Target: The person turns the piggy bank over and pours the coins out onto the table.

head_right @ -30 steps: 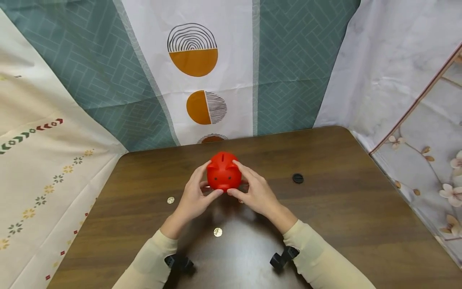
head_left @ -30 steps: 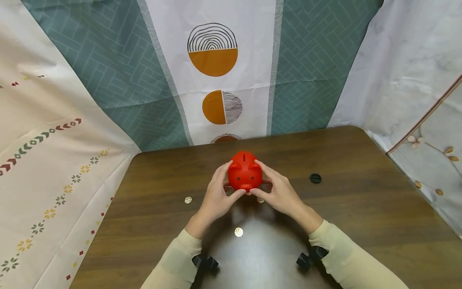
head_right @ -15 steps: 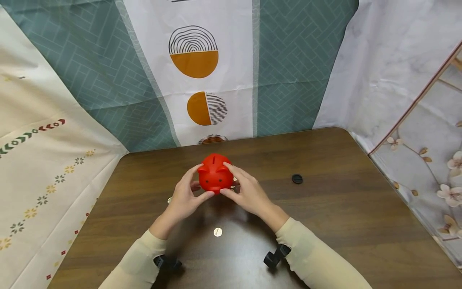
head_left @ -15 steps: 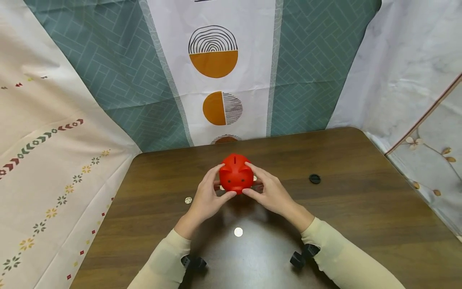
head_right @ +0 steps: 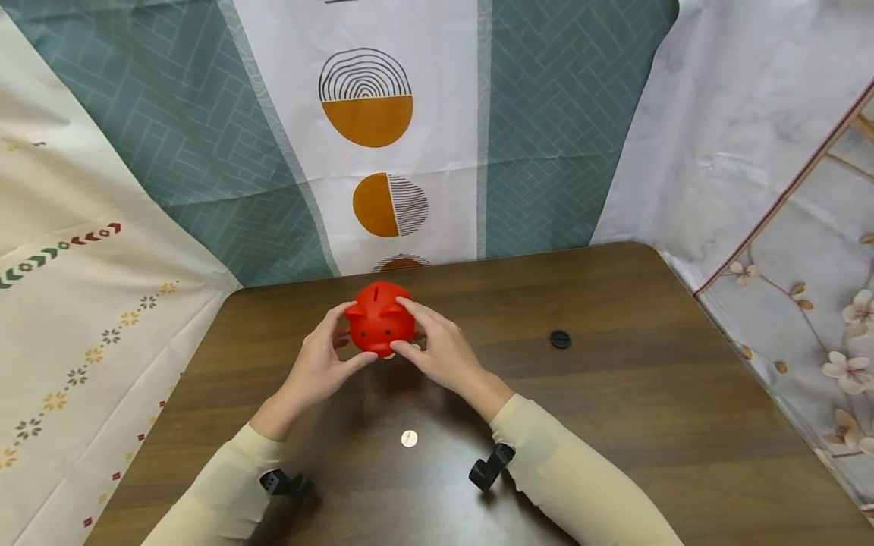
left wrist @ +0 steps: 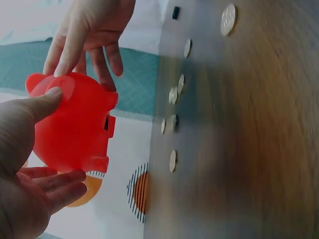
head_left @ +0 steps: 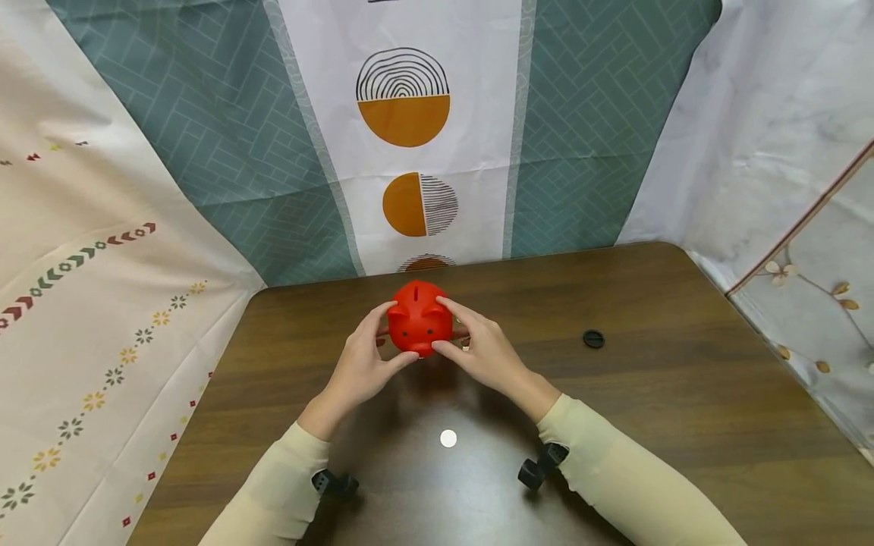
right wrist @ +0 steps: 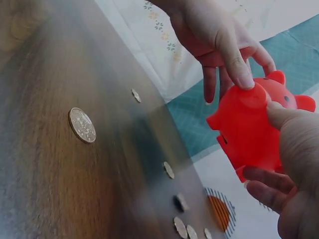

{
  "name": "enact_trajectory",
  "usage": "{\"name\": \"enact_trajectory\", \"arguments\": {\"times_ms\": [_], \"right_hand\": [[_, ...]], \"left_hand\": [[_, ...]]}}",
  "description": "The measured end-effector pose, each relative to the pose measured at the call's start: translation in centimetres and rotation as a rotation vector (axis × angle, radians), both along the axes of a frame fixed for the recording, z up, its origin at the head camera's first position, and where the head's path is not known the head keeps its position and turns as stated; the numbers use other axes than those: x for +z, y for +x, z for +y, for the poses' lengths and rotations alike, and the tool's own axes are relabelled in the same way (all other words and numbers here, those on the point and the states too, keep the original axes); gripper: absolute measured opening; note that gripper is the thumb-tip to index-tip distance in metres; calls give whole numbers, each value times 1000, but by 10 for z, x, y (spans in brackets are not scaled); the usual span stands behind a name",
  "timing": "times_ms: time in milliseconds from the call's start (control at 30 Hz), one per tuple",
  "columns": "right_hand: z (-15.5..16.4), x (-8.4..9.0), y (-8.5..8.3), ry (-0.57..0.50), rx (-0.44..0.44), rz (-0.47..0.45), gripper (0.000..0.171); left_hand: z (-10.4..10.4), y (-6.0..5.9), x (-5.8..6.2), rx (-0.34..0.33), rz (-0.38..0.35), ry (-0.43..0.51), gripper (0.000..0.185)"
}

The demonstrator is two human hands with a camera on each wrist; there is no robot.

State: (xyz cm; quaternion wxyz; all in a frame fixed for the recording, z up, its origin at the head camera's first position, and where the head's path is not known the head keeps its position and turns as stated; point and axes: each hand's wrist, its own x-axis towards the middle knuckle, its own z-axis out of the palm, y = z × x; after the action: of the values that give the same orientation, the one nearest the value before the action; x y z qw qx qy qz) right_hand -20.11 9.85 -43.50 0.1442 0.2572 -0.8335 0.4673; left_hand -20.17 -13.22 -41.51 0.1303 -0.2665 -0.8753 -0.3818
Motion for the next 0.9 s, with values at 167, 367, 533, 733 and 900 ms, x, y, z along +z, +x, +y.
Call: {"name": "enact_trajectory", "arguments": {"times_ms": [167, 367, 533, 733, 900], "right_hand": [[-10, 3, -5, 11, 6, -17, 69], [-19, 3, -10, 16, 5, -26, 70], [-29, 0, -15, 56, -17, -33, 73], [-43, -3, -25, 128, -56, -25, 73], [-50, -6, -34, 111, -20, -33, 73]], "left_hand": [[-10, -4, 3, 12, -5, -21, 83], [-20, -9, 3, 15, -5, -26, 83], [-30, -11, -1, 28, -26, -43, 83], [-45, -18, -7, 33, -19, -61, 82], [-53, -27, -13, 33, -40, -64, 83]]}}
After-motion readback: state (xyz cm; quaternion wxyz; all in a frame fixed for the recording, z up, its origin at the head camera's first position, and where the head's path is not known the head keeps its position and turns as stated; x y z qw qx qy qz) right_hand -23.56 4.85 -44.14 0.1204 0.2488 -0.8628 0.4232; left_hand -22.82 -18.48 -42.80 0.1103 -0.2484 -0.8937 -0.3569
